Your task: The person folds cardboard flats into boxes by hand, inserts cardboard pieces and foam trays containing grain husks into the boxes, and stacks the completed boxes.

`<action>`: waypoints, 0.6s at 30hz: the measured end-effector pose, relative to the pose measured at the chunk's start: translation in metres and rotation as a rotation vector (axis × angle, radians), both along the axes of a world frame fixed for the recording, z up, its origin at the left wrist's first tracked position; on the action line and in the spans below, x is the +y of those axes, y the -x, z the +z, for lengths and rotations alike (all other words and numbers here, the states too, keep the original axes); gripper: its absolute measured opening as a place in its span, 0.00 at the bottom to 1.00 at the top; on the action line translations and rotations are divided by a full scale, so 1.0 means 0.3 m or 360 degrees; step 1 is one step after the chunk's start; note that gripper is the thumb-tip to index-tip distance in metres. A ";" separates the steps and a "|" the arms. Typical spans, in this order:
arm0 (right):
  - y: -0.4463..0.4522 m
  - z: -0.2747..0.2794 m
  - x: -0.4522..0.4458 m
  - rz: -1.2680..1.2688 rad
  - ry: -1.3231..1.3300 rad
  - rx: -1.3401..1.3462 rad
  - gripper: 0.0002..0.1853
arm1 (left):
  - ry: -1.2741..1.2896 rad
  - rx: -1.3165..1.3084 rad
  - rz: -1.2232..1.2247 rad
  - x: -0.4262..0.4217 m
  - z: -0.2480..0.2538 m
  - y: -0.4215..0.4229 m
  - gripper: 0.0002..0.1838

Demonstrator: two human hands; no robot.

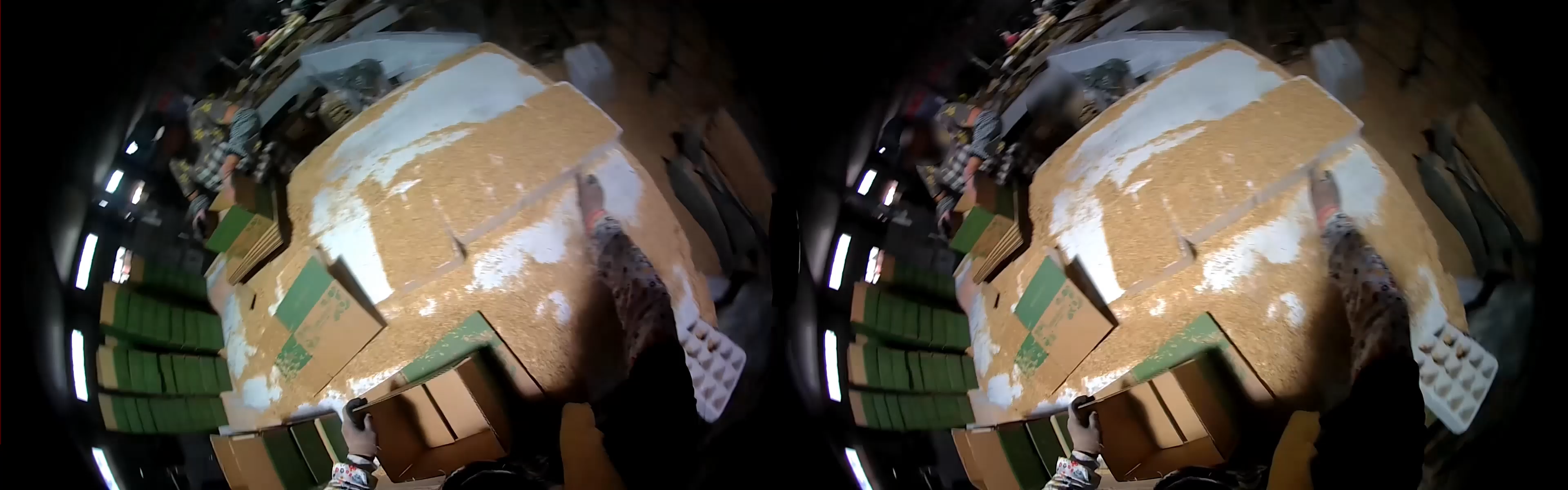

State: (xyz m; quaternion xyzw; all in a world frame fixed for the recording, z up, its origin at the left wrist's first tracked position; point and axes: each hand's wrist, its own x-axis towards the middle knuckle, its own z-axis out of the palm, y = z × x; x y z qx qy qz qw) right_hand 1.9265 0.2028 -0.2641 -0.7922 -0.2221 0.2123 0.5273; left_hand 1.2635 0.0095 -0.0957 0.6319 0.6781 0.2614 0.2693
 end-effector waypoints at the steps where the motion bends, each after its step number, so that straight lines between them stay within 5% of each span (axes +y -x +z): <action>1: -0.111 -0.026 0.108 -0.0041 0.0043 0.0327 0.26 | -0.0022 0.0130 0.0011 -0.013 -0.006 0.031 0.19; 5: -0.458 -0.325 0.376 0.0121 -0.0226 0.1191 0.41 | 0.0105 0.0551 0.0112 -0.002 0.047 -0.017 0.20; 10: -0.441 -0.228 0.259 -0.0173 -0.0026 0.0829 0.17 | 0.0140 0.0589 0.0032 0.005 0.056 -0.017 0.21; 14: -0.525 -0.414 0.028 -0.0075 -0.0325 0.0836 0.15 | 0.0096 0.0616 0.0068 -0.006 0.058 -0.017 0.21; 16: -0.425 -0.310 -0.188 -0.0260 -0.0310 0.0654 0.11 | 0.0114 0.0546 0.0088 -0.008 0.049 -0.006 0.22; 18: -0.396 -0.352 -0.465 -0.0347 -0.0606 0.0951 0.16 | 0.0122 0.0474 0.0114 -0.016 0.054 -0.013 0.22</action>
